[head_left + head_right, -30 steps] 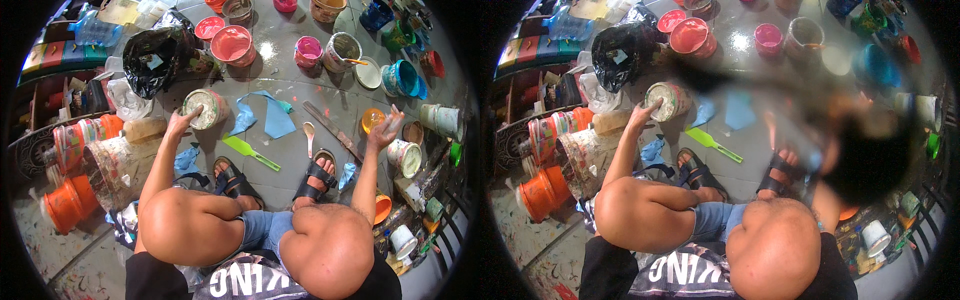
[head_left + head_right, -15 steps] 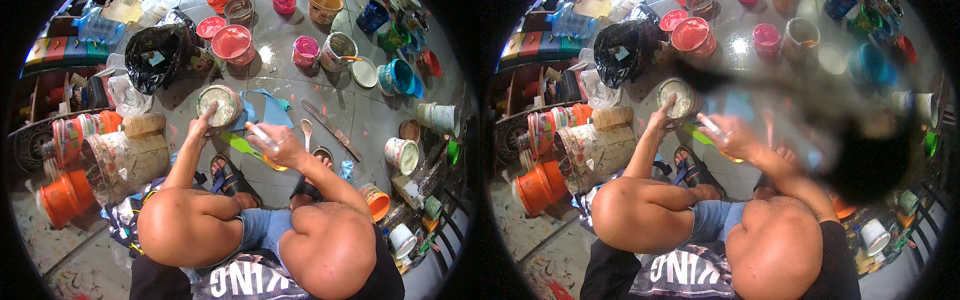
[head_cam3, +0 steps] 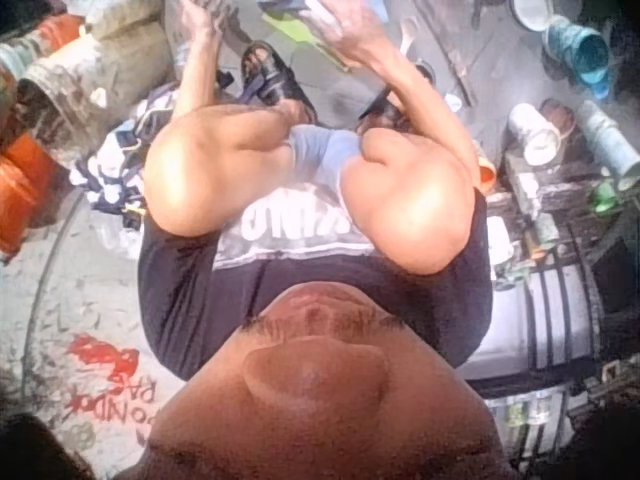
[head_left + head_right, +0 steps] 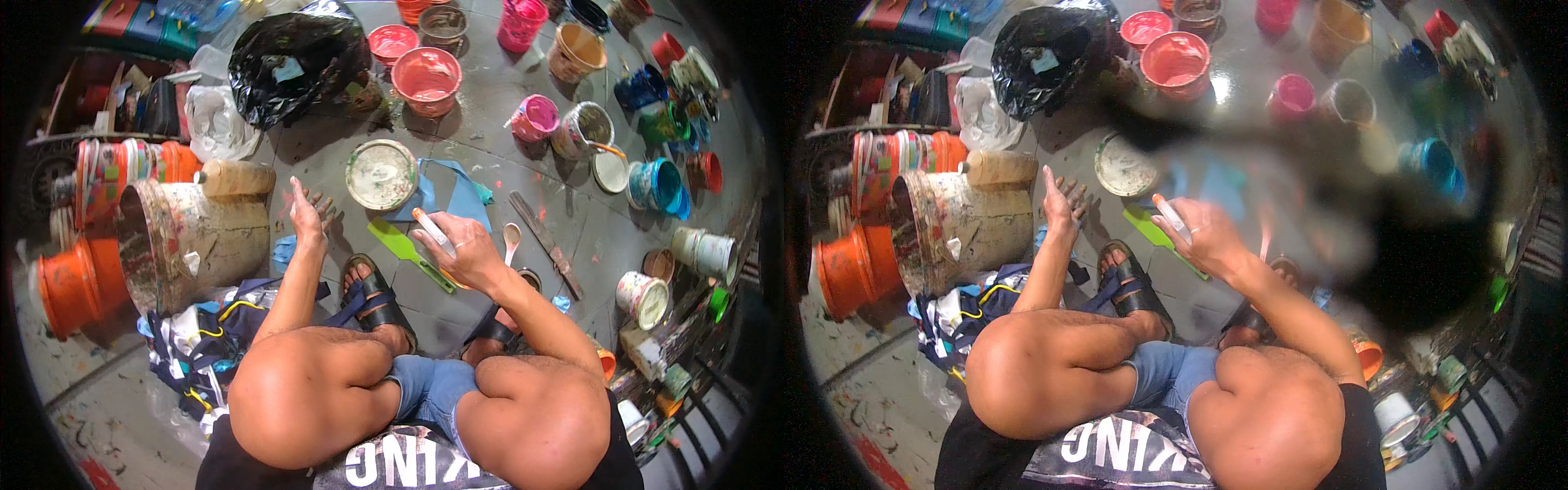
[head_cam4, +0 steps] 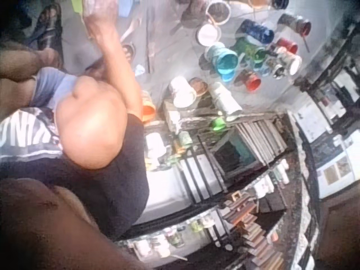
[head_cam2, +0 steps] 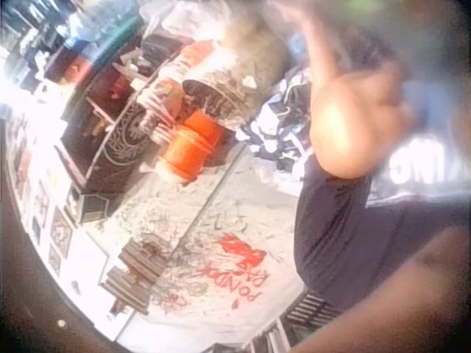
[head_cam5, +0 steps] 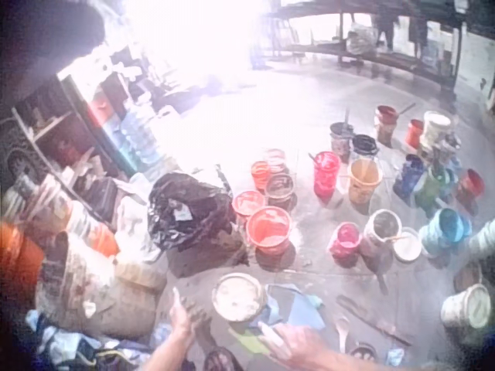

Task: The person cleans a small round ink container lid with a blue cloth and sprays it with a liquid before wiping the container.

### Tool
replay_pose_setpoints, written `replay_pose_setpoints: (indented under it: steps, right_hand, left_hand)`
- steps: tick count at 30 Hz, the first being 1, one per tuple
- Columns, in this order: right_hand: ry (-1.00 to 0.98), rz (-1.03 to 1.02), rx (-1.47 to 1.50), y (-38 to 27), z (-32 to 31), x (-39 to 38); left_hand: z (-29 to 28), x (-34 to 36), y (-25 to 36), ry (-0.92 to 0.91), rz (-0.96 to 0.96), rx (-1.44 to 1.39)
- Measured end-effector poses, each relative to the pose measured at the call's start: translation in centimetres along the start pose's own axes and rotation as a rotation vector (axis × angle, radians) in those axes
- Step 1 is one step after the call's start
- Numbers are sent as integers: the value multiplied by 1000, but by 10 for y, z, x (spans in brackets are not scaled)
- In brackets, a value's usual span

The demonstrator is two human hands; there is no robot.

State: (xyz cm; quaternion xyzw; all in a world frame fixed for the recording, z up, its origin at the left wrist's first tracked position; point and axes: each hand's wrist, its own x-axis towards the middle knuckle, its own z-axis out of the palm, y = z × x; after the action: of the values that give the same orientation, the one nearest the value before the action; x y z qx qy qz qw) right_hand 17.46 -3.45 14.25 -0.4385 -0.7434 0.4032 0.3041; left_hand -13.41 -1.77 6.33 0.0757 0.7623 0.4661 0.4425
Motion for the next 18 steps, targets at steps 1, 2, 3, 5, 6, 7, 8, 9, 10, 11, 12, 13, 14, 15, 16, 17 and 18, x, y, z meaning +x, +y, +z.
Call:
replay_pose_setpoints:
  steps: [1,2,3,5,6,7,8,9,10,11,12,13,14,15,16,17,18]
  right_hand:
    - [-21,-17,-18,-2,2,3]
    - [-42,-35,-36,-4,3,6]
    - [-89,-58,-118,-1,5,7]
    - [-139,-81,-166,0,10,12]
    - [-148,-76,-134,-8,8,20]
    - [-157,-71,-103,-15,6,26]
    - [-220,-27,-174,-18,5,33]
    - [-278,16,-249,-20,3,40]
    - [-334,58,-324,-25,1,48]
    - [-342,44,-332,-33,-1,56]
    - [-348,36,-343,-40,-4,62]
    - [-346,33,-337,-48,-6,68]
    - [-357,30,-351,-51,-6,72]
    - [-366,25,-365,-55,-7,77]
    - [-376,20,-379,-59,-6,82]
    - [-397,23,-409,-51,-4,86]
    - [-418,27,-437,-47,-2,90]
  left_hand:
    - [-2,3,0,22,54,17]
    - [-4,5,-1,45,107,36]
    - [-6,8,-3,55,195,59]
    - [-5,15,-6,78,370,111]
    - [-1,17,-9,104,440,94]
    - [3,20,-12,132,510,77]
    - [6,22,-13,160,580,63]
    - [7,27,-15,168,580,25]
    - [6,31,-16,182,577,54]
    - [4,35,-18,196,574,83]
    - [4,35,-19,204,565,114]
    - [9,35,-21,221,590,88]
    - [11,34,-23,231,586,78]
    - [12,34,-23,237,586,71]
    - [13,34,-23,243,586,63]
    - [12,34,-23,240,580,57]
    - [11,33,-23,237,573,52]
